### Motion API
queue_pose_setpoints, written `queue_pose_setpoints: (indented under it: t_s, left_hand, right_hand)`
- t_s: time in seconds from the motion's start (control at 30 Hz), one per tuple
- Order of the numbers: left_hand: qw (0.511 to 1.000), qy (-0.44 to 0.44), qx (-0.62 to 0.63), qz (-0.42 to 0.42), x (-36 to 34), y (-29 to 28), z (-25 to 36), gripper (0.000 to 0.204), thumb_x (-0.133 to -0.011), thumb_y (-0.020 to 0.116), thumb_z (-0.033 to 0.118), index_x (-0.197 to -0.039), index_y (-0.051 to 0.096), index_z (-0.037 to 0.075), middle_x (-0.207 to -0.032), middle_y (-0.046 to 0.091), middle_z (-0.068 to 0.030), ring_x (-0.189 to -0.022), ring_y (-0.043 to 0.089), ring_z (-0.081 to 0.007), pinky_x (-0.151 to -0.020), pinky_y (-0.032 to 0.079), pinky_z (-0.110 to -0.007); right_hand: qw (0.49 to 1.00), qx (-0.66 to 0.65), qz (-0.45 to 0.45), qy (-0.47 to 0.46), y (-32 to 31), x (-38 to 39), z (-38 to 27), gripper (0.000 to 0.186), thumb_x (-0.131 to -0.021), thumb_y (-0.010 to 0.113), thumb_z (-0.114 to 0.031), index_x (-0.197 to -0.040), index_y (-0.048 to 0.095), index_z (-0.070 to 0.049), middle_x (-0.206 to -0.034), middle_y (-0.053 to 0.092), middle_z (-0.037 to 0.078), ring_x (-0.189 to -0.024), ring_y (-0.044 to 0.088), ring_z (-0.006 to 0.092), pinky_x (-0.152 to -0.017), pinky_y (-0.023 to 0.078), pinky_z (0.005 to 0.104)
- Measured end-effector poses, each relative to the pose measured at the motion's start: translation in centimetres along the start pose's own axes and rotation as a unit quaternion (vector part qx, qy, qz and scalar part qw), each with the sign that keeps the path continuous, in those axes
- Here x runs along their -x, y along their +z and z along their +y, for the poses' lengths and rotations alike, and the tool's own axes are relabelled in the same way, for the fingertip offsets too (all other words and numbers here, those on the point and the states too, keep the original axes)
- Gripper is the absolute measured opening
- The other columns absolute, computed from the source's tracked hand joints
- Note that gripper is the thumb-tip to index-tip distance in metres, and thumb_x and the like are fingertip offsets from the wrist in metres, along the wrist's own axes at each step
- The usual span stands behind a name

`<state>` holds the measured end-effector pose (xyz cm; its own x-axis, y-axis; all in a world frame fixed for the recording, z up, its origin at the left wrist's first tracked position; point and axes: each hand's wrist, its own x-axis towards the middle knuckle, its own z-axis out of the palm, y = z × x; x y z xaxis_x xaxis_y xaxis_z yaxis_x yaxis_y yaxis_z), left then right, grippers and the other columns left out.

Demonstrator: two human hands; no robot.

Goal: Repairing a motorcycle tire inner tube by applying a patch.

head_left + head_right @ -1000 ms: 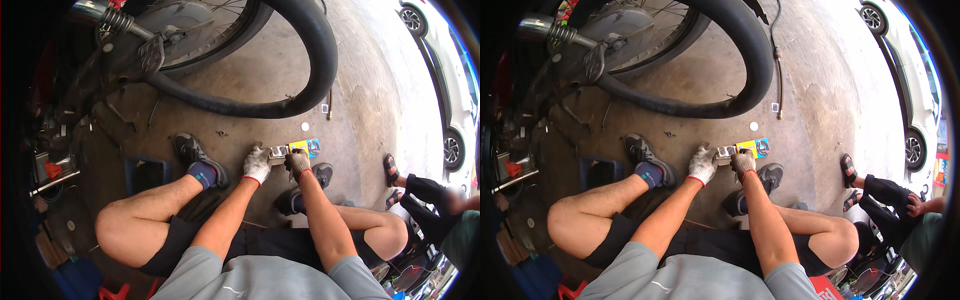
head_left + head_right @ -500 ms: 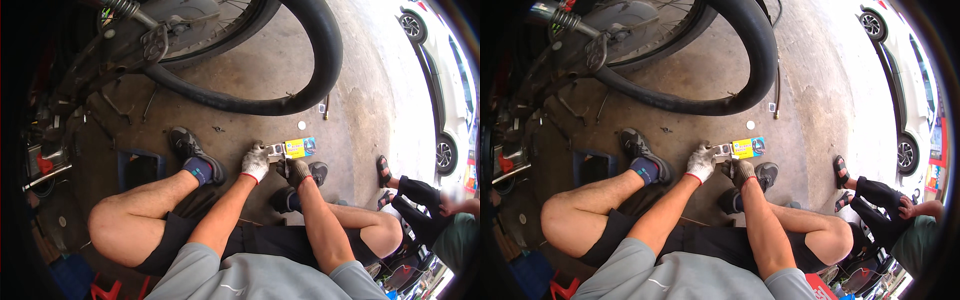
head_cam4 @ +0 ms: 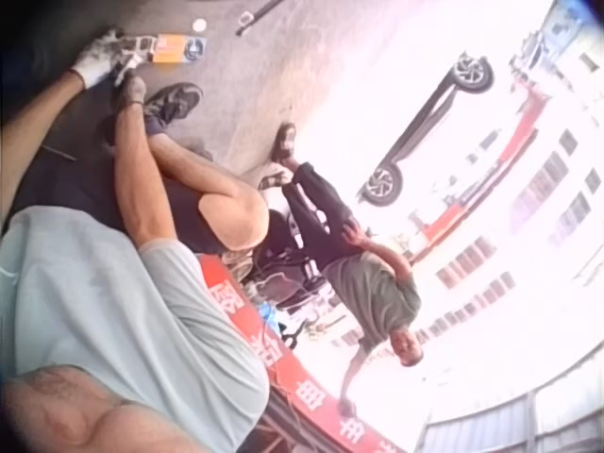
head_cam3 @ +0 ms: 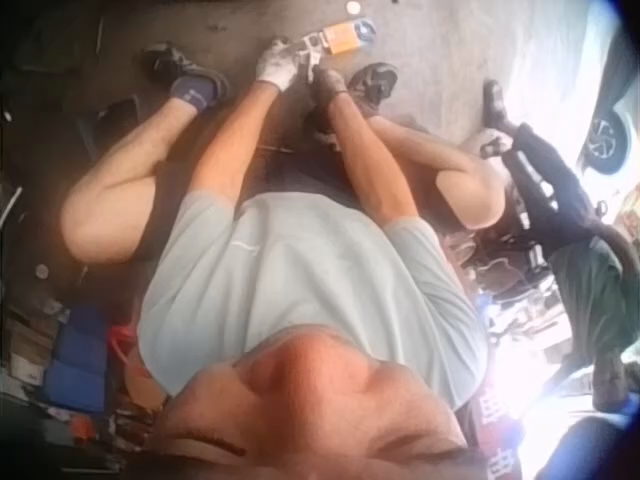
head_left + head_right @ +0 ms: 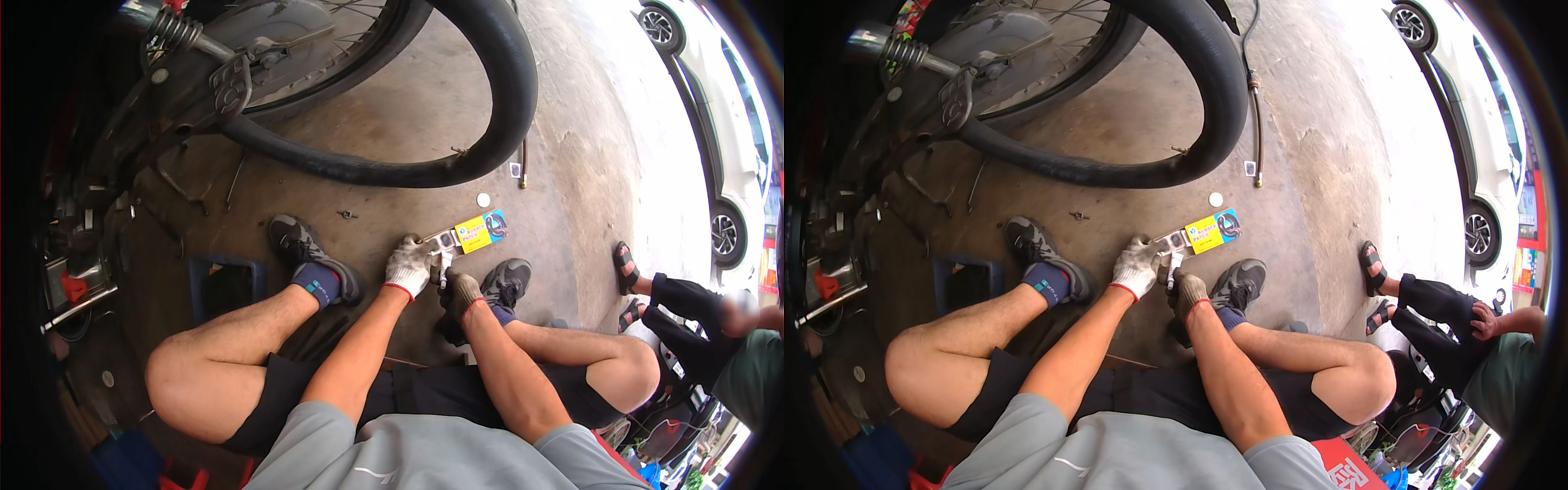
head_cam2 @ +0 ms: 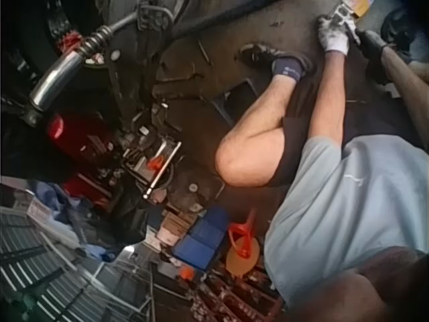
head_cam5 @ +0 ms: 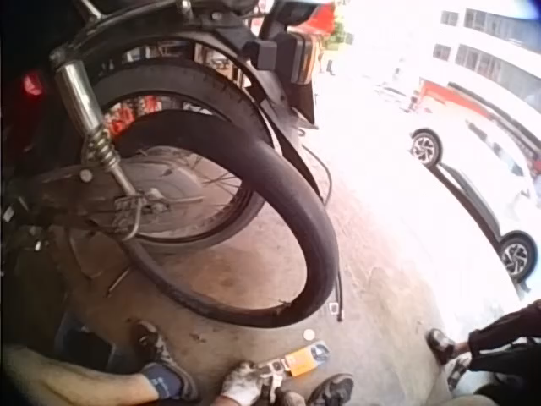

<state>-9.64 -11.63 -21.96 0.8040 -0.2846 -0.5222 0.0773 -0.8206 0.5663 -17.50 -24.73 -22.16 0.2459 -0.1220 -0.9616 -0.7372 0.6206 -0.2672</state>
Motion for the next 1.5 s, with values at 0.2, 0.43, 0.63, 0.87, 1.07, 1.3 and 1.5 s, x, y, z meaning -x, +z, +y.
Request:
queue_pose_setpoints:
  t_s: [0.2,0.43,0.63,0.87,1.07,1.3,1.5]
  left_hand:
    - [0.999,0.037,-0.03,-0.004,0.8,-0.9,0.4,0.028,-0.098,0.061,0.027,-0.125,0.068,0.025,-0.132,0.06,-0.0173,-0.118,0.063,-0.04,-0.1,0.052,-0.049]
    - [0.999,0.036,-0.038,0.0,1.3,-1.3,0.6,0.028,-0.098,0.061,0.028,-0.126,0.068,0.027,-0.132,0.06,-0.0181,-0.12,0.063,-0.0394,-0.1,0.052,-0.049]
    - [0.998,0.044,-0.041,0.0,1.1,-1.1,0.5,0.03,-0.098,0.062,0.03,-0.127,0.067,0.025,-0.133,0.06,-0.0186,-0.12,0.062,-0.0399,-0.1,0.052,-0.049]
    - [0.998,0.027,-0.05,-0.018,1.3,-1.5,0.9,0.033,-0.098,0.061,0.037,-0.128,0.067,0.023,-0.133,0.061,-0.0192,-0.121,0.062,-0.0398,-0.1,0.052,-0.049]
    - [0.999,0.025,-0.022,-0.012,1.1,-1.3,0.7,0.033,-0.097,0.063,0.037,-0.127,0.067,0.024,-0.132,0.061,-0.0186,-0.12,0.063,-0.0391,-0.1,0.052,-0.048]
    - [0.998,0.05,-0.041,0.002,1.0,-0.4,-0.2,0.031,-0.096,0.064,0.033,-0.126,0.067,0.025,-0.136,0.057,-0.018,-0.118,0.063,-0.04,-0.098,0.053,-0.05]
    - [0.997,0.001,0.054,0.054,1.8,0.5,-0.9,0.047,-0.097,0.062,0.031,-0.14,0.05,0.017,-0.138,0.053,-0.0252,-0.121,0.059,-0.0461,-0.1,0.051,-0.054]
  right_hand:
    - [0.946,-0.324,-0.025,0.003,1.0,-3.1,1.0,0.026,-0.11,0.043,-0.023,-0.111,0.06,-0.003,-0.088,0.065,0.011,-0.067,0.061,0.0206,-0.049,0.05,0.0328]
    - [0.92,-0.392,-0.01,-0.018,2.0,-6.2,0.6,0.023,-0.109,0.042,-0.014,-0.114,0.057,0.003,-0.097,0.065,0.017,-0.072,0.067,0.0286,-0.055,0.06,0.0333]
    - [0.977,-0.175,0.075,-0.094,2.2,-3.7,0.4,0.027,-0.091,0.07,-0.017,-0.107,0.065,0.004,-0.09,0.07,0.013,-0.073,0.069,0.0255,-0.059,0.057,0.0382]
    - [0.792,0.406,0.284,-0.357,3.5,0.8,0.3,0.056,-0.081,0.082,-0.027,-0.126,0.059,-0.003,-0.119,0.066,0.024,-0.106,0.07,0.0398,-0.088,0.056,0.0497]
    - [0.758,0.535,0.221,-0.301,3.0,1.2,-2.1,0.038,-0.094,0.061,-0.02,-0.131,0.059,-0.014,-0.122,0.065,0.022,-0.111,0.067,0.0431,-0.093,0.054,0.0524]
    - [0.769,0.453,0.273,-0.359,0.9,-1.7,-3.5,0.032,-0.09,0.065,-0.015,-0.121,0.063,-0.008,-0.118,0.067,0.022,-0.108,0.066,0.0407,-0.092,0.053,0.0493]
    - [0.673,0.483,0.347,-0.44,-2.2,-2.4,-9.1,0.049,-0.085,0.069,-0.013,-0.132,0.059,-0.01,-0.136,0.056,0.019,-0.127,0.055,0.0385,-0.105,0.047,0.0463]
